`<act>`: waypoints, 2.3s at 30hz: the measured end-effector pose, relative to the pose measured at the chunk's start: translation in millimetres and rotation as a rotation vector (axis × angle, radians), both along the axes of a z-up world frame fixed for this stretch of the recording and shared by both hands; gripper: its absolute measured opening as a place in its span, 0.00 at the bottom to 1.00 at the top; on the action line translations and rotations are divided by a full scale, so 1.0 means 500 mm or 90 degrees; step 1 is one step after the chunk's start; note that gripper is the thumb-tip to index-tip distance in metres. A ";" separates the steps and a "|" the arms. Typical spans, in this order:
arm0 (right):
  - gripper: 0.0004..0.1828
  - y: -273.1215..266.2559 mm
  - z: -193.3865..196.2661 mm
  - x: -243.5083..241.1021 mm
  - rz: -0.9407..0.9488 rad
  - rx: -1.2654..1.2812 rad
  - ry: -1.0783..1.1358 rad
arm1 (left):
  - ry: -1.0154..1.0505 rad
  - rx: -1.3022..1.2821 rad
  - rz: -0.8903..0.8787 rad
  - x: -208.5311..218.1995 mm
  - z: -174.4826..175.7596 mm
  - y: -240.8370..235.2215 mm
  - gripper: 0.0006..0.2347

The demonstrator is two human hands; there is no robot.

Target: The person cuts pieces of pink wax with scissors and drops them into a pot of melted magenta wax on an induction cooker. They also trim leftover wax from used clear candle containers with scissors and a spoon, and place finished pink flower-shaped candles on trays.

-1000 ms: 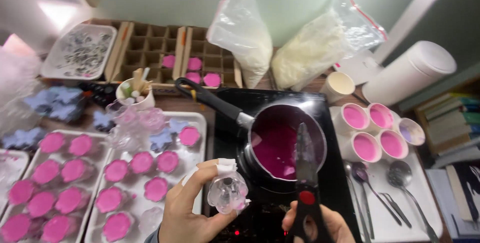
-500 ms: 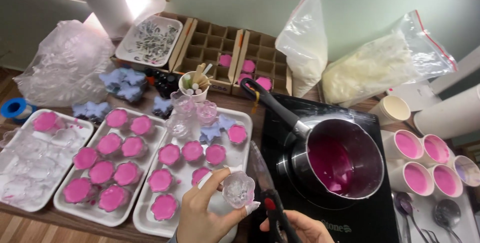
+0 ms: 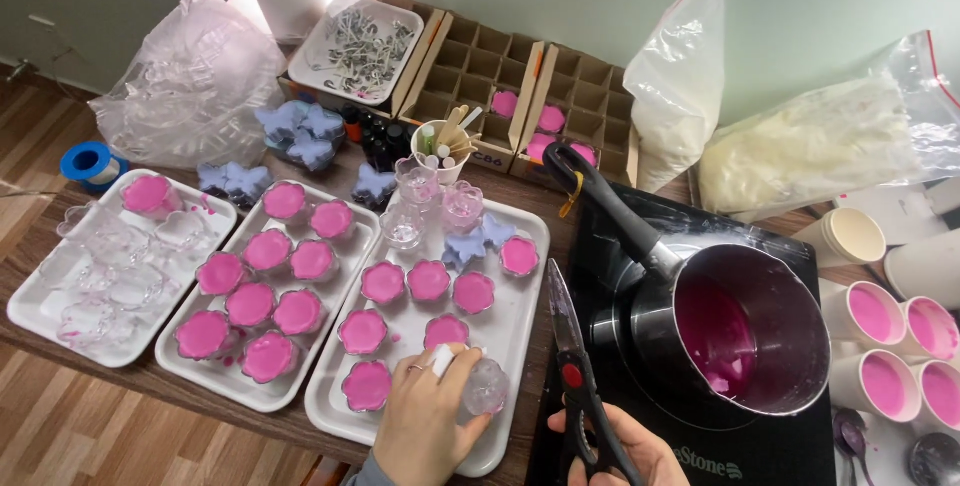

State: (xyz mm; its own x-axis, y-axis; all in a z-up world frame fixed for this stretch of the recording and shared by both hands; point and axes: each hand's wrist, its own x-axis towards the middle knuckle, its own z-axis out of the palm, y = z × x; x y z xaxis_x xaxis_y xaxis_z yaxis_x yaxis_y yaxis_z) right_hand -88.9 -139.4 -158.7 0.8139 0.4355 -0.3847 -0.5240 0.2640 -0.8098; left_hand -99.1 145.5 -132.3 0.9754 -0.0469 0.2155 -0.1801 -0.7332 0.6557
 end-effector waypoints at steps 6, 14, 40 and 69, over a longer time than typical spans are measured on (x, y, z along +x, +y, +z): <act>0.45 -0.012 -0.034 -0.004 -0.026 0.013 0.010 | 0.075 0.130 0.037 0.015 0.005 -0.014 0.29; 0.44 -0.022 -0.051 -0.003 -0.042 0.042 0.022 | 0.176 0.149 0.018 0.024 0.010 -0.021 0.30; 0.42 -0.038 -0.058 -0.004 -0.059 0.009 0.010 | -0.125 -0.008 -0.014 0.044 0.040 -0.063 0.13; 0.41 -0.031 -0.037 -0.012 -0.095 0.017 -0.011 | 0.034 0.208 -0.100 0.068 -0.031 -0.107 0.05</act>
State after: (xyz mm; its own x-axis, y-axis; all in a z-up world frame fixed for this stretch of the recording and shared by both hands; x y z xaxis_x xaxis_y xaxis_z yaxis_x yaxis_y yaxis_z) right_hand -94.6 -155.0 -177.3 0.8767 0.3191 -0.3601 -0.4635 0.3595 -0.8099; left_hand -65.3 91.8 -147.8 0.9604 -0.2548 0.1127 -0.2786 -0.8718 0.4028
